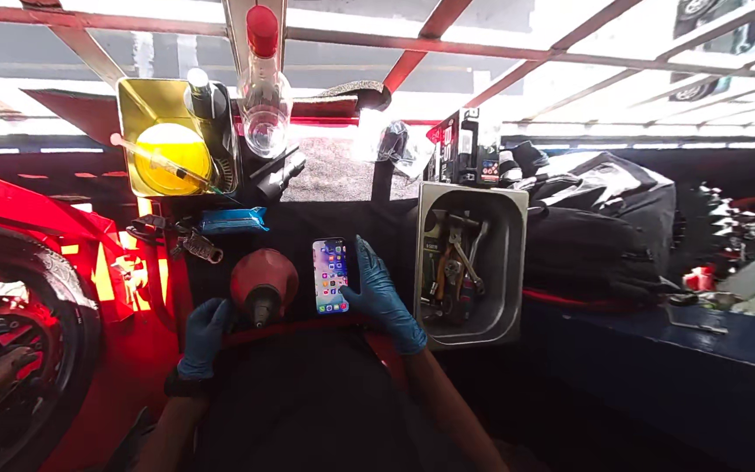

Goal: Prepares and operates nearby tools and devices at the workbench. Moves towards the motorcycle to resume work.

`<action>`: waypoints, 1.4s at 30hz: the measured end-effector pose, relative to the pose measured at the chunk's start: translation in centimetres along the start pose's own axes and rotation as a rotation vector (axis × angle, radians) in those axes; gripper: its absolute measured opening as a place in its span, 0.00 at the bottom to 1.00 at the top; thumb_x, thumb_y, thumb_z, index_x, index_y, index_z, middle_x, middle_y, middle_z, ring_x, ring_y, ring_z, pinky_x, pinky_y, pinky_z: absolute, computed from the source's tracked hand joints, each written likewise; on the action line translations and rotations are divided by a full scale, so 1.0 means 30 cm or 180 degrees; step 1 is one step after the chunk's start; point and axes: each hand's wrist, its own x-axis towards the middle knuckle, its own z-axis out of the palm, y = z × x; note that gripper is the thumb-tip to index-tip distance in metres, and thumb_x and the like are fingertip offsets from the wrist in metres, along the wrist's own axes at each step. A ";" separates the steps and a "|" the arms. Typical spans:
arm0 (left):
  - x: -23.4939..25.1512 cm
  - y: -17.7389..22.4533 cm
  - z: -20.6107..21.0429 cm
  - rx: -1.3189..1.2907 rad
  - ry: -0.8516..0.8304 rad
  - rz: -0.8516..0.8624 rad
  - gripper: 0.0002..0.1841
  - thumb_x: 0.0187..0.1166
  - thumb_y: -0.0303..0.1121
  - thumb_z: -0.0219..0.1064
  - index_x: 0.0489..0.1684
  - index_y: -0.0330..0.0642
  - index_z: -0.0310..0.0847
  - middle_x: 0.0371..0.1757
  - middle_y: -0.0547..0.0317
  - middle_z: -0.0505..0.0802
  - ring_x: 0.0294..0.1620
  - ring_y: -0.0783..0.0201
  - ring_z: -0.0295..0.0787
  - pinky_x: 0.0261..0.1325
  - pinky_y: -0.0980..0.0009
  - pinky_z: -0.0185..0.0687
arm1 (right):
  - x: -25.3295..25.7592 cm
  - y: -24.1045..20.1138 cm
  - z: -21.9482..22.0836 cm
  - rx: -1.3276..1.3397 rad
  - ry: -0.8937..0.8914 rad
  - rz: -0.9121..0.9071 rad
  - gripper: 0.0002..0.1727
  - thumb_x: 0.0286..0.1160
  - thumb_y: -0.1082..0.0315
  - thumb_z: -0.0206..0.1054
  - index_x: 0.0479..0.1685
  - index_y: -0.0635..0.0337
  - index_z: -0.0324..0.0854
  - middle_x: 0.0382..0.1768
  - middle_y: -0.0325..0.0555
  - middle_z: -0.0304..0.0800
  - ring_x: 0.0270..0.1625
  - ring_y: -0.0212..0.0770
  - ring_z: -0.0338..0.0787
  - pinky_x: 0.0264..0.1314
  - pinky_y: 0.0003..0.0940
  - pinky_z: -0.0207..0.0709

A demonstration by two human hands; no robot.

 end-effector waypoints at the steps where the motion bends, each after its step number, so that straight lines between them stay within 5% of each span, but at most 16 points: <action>1: 0.010 0.014 -0.004 -0.0016 -0.0035 -0.0104 0.12 0.85 0.30 0.56 0.35 0.47 0.87 0.25 0.74 0.94 0.21 0.79 0.87 0.28 0.81 0.84 | 0.001 0.011 -0.007 0.0131 0.0024 -0.0025 0.59 0.61 0.60 0.77 0.96 0.62 0.44 0.94 0.58 0.50 0.90 0.57 0.64 0.90 0.54 0.57; 4: 0.037 0.057 -0.011 -0.0067 -0.0085 -0.0496 0.14 0.87 0.30 0.53 0.32 0.46 0.85 0.22 0.71 0.91 0.19 0.76 0.85 0.26 0.79 0.83 | 0.008 0.029 -0.013 0.0307 0.0045 0.0009 0.58 0.62 0.62 0.76 0.96 0.63 0.43 0.94 0.58 0.49 0.90 0.56 0.65 0.90 0.53 0.58; 9: 0.055 0.079 -0.017 -0.0195 -0.0089 -0.0833 0.17 0.90 0.30 0.51 0.30 0.43 0.85 0.20 0.67 0.90 0.16 0.74 0.82 0.23 0.79 0.81 | 0.021 -0.016 0.017 -0.0268 0.0051 0.0224 0.64 0.54 0.56 0.79 0.97 0.55 0.44 0.94 0.55 0.51 0.87 0.61 0.68 0.86 0.68 0.55; 13: 0.054 0.070 -0.021 -0.0253 -0.0161 -0.0749 0.16 0.89 0.30 0.52 0.31 0.44 0.85 0.21 0.67 0.90 0.17 0.74 0.83 0.25 0.78 0.82 | 0.017 -0.012 0.032 -0.0317 0.0060 0.0220 0.68 0.53 0.41 0.81 0.98 0.54 0.43 0.94 0.54 0.51 0.89 0.58 0.64 0.88 0.65 0.53; 17: 0.051 0.062 -0.023 -0.0297 -0.0093 -0.0725 0.16 0.89 0.30 0.54 0.30 0.46 0.85 0.19 0.69 0.90 0.16 0.75 0.83 0.22 0.80 0.81 | 0.005 0.012 0.019 -0.0020 0.0013 0.0190 0.63 0.60 0.49 0.78 0.97 0.57 0.42 0.95 0.53 0.51 0.92 0.56 0.61 0.91 0.61 0.50; 23: 0.058 0.071 -0.027 -0.0252 -0.0160 -0.0789 0.17 0.90 0.30 0.51 0.29 0.47 0.83 0.19 0.69 0.90 0.16 0.75 0.83 0.22 0.79 0.82 | 0.018 -0.007 0.028 -0.0155 0.0130 0.0275 0.64 0.58 0.47 0.79 0.97 0.59 0.44 0.93 0.55 0.54 0.88 0.58 0.66 0.89 0.62 0.52; 28: 0.059 0.072 -0.029 -0.0297 -0.0204 -0.0781 0.17 0.90 0.30 0.51 0.28 0.46 0.83 0.19 0.69 0.90 0.16 0.75 0.83 0.23 0.79 0.82 | 0.015 0.024 0.006 0.0231 0.0084 0.0200 0.59 0.58 0.62 0.77 0.96 0.59 0.46 0.94 0.55 0.54 0.90 0.57 0.62 0.92 0.55 0.52; 42: 0.054 0.073 -0.026 -0.0285 -0.0195 -0.0637 0.18 0.89 0.31 0.52 0.27 0.47 0.84 0.19 0.70 0.90 0.16 0.76 0.82 0.22 0.80 0.82 | 0.038 0.010 0.003 0.0045 0.0094 0.0384 0.63 0.58 0.52 0.79 0.98 0.55 0.42 0.92 0.56 0.58 0.88 0.57 0.66 0.90 0.58 0.55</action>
